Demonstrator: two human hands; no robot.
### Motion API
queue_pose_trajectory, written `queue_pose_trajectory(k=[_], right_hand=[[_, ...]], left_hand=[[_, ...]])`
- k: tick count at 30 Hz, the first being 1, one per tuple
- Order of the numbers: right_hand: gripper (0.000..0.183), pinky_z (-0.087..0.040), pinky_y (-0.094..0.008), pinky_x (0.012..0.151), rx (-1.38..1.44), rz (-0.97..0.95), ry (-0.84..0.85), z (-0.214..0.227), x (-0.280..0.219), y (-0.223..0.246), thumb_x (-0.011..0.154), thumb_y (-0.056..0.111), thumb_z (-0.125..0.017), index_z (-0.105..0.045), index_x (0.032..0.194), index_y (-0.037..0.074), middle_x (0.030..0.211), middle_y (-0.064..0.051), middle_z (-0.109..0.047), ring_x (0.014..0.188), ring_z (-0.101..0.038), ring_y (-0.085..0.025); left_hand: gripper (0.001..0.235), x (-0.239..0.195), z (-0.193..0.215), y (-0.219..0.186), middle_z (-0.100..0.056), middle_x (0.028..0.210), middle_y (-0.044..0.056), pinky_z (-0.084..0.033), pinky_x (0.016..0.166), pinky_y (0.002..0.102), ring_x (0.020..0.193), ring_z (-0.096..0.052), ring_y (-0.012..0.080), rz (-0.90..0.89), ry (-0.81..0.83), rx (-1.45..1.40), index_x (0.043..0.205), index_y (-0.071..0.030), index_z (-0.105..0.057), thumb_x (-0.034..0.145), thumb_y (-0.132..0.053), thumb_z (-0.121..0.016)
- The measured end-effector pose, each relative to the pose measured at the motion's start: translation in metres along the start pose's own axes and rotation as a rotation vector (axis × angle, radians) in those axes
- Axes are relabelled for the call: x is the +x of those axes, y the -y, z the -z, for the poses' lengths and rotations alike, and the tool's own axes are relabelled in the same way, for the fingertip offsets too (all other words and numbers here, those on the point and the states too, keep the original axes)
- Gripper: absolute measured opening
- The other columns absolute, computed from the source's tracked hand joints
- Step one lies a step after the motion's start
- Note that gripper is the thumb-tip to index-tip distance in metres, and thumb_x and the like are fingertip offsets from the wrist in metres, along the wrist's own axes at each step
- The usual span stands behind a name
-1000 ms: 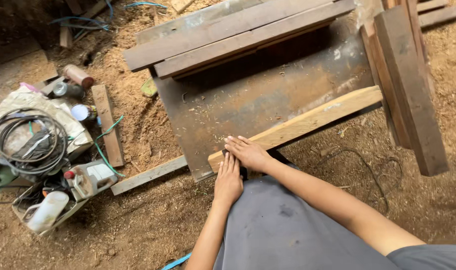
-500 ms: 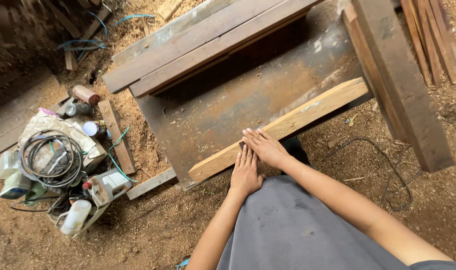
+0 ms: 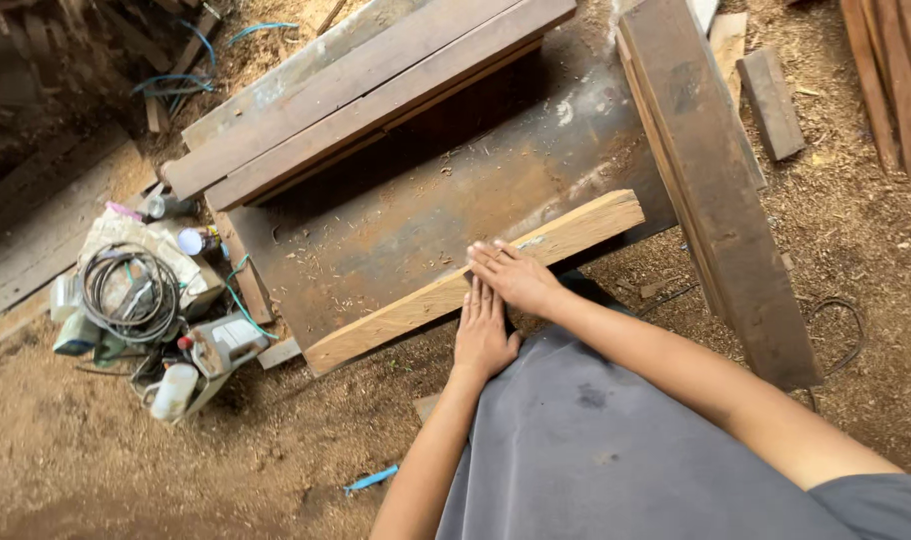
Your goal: The person sands a long wooden plank on a metal workbench using a sanding block. They repeatedly rub the block along the length of the plank, flipping it over to sand both sides and edges. The person continues this process for the duration of the clip.
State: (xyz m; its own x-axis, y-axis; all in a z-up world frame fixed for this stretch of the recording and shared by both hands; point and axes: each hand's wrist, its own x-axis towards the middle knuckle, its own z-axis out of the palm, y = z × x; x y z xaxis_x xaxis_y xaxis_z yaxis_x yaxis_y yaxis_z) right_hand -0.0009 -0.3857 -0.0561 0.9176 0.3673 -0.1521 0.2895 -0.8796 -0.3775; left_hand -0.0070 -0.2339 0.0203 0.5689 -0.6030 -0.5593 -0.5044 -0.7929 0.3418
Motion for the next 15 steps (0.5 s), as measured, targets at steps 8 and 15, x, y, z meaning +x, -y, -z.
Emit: queue_pose_trajectory(k=[8, 15], right_hand=[[0.064, -0.016, -0.041, 0.127, 0.058, -0.075, 0.025, 0.032, -0.053, -0.078, 0.091, 0.012, -0.051, -0.038, 0.154, 0.007, 0.167, -0.01, -0.031, 0.156, -0.023, -0.021], [0.072, -0.016, -0.042, 0.127, 0.098, -0.113, 0.094, 0.066, -0.086, -0.126, 0.088, 0.009, -0.058, -0.034, 0.156, 0.007, 0.166, -0.011, -0.03, 0.156, -0.022, -0.023]], left_hand=[[0.09, 0.057, -0.022, -0.06, -0.016, 0.168, 0.023, -0.008, 0.127, 0.047, 0.158, -0.007, 0.0359, -0.13, -0.097, 0.069, 0.157, 0.007, -0.022, 0.089, -0.037, -0.06], [0.081, 0.081, -0.027, -0.101, -0.023, 0.168, 0.019, -0.011, 0.129, 0.045, 0.159, -0.014, 0.0297, -0.217, -0.245, -0.065, 0.158, 0.004, -0.029, 0.091, -0.033, -0.056]])
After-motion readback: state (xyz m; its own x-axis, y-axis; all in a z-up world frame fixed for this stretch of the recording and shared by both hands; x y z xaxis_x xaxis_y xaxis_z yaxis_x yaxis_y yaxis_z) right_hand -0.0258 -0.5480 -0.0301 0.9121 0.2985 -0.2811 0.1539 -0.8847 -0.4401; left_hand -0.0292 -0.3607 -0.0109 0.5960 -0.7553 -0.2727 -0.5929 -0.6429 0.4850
